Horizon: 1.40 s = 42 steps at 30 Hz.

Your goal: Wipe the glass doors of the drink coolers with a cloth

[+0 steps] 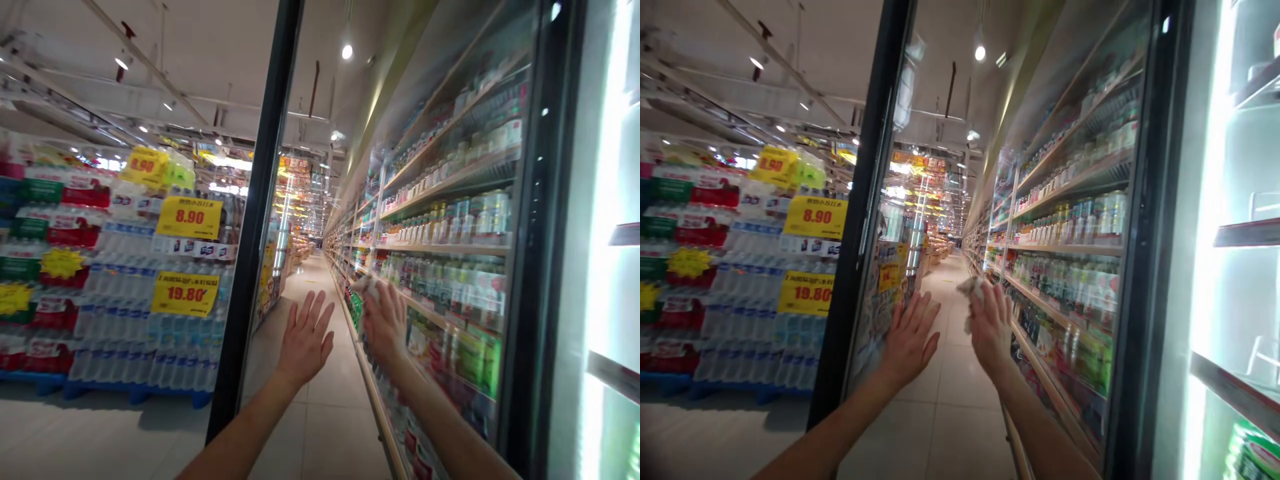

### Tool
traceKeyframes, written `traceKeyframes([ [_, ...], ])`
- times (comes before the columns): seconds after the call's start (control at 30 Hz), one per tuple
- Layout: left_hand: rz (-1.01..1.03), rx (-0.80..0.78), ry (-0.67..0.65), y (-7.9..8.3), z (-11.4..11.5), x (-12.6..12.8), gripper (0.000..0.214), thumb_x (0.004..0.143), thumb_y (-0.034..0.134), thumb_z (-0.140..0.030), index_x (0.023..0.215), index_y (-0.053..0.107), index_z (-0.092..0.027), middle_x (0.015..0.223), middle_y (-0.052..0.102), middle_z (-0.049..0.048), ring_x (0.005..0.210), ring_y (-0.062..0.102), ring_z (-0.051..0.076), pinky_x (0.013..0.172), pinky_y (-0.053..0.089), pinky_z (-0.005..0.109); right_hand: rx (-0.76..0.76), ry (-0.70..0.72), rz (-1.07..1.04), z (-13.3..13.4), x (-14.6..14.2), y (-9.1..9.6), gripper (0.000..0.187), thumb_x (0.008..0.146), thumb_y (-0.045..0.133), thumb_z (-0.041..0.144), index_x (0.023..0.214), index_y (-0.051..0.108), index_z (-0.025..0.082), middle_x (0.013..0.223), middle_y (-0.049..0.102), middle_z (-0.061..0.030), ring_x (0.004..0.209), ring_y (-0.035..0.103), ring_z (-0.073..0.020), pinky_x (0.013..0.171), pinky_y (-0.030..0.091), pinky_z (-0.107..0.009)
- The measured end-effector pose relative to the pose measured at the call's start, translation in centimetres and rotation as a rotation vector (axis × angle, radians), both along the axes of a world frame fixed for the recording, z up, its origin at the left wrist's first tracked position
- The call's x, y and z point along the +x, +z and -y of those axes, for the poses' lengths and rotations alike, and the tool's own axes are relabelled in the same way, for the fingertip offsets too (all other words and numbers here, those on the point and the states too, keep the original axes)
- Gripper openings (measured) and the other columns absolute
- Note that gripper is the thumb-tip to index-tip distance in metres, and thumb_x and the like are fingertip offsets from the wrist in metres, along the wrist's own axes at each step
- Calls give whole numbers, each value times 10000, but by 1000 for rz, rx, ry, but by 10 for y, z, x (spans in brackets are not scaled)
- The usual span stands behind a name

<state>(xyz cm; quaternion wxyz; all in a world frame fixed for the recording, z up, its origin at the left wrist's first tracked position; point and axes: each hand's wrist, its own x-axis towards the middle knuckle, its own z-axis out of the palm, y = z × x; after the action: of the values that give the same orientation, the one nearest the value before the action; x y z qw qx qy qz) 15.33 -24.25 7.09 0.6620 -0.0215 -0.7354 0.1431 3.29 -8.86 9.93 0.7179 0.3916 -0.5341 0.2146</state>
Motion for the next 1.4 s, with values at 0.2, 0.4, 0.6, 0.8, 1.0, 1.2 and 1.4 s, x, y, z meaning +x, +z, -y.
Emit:
traceKeyframes([
  [0.2, 20, -71, -6, -7, 11, 6, 479, 844, 474, -286, 1309, 434, -178, 1377, 442, 84, 1353, 265, 210, 1123, 153, 385, 139, -35, -44, 1, 6, -8, 351, 839, 479, 165, 1172, 560, 245, 1329, 504, -62, 1362, 252, -215, 1105, 211, -473],
  [0.4, 24, -29, -15, -12, 8, 8, 513, 847, 453, -224, 1351, 367, -185, 1379, 440, 87, 1353, 264, 204, 1119, 186, 411, 72, 9, 36, 13, 15, -9, 483, 843, 445, 135, 1314, 439, 245, 1426, 382, -82, 1375, 212, -249, 1078, 274, -479],
  [0.6, 21, 2, -318, -1, -26, 6, 592, 869, 357, -132, 1426, 161, -176, 1426, 360, 119, 1336, 302, 192, 1049, 362, 390, 123, 240, 234, 38, 40, -25, 585, 879, 363, 142, 1428, 202, 263, 1447, 349, -72, 1382, 198, -211, 1091, 269, -499],
  [0.8, 56, -12, -308, 16, -39, -9, 543, 894, 357, -212, 1413, 210, -154, 1366, 449, 107, 1281, 384, 172, 1030, 377, 352, 230, 512, 356, 12, 36, -20, 602, 888, 327, 129, 1445, 120, 224, 1441, 358, -76, 1315, 353, -151, 1037, 398, -332],
  [1.0, -55, -60, -72, 37, -41, -21, 370, 871, 457, -290, 1220, 491, -172, 1298, 520, 95, 1220, 441, 203, 1031, 329, 391, -47, 121, 81, -16, -8, 3, 587, 870, 407, 160, 1422, 222, 237, 1439, 354, -112, 1351, 284, -235, 1082, 253, -509],
  [1.2, -178, 8, -40, 96, 15, -1, 349, 872, 425, -209, 1214, 456, -146, 1419, 368, 135, 1352, 266, 207, 1095, 251, 420, -84, -134, 54, -23, -27, 14, 540, 878, 408, 221, 1403, 281, 229, 1414, 391, -128, 1355, 270, -247, 1081, 223, -500],
  [1.4, -101, -229, -104, 44, 23, -3, 383, 849, 448, -177, 1230, 419, -143, 1459, 293, 123, 1365, 226, 225, 1079, 323, 422, -83, -155, 80, -18, -26, 6, 564, 881, 406, 235, 1420, 241, 225, 1428, 369, -125, 1364, 247, -251, 1088, 201, -499],
])
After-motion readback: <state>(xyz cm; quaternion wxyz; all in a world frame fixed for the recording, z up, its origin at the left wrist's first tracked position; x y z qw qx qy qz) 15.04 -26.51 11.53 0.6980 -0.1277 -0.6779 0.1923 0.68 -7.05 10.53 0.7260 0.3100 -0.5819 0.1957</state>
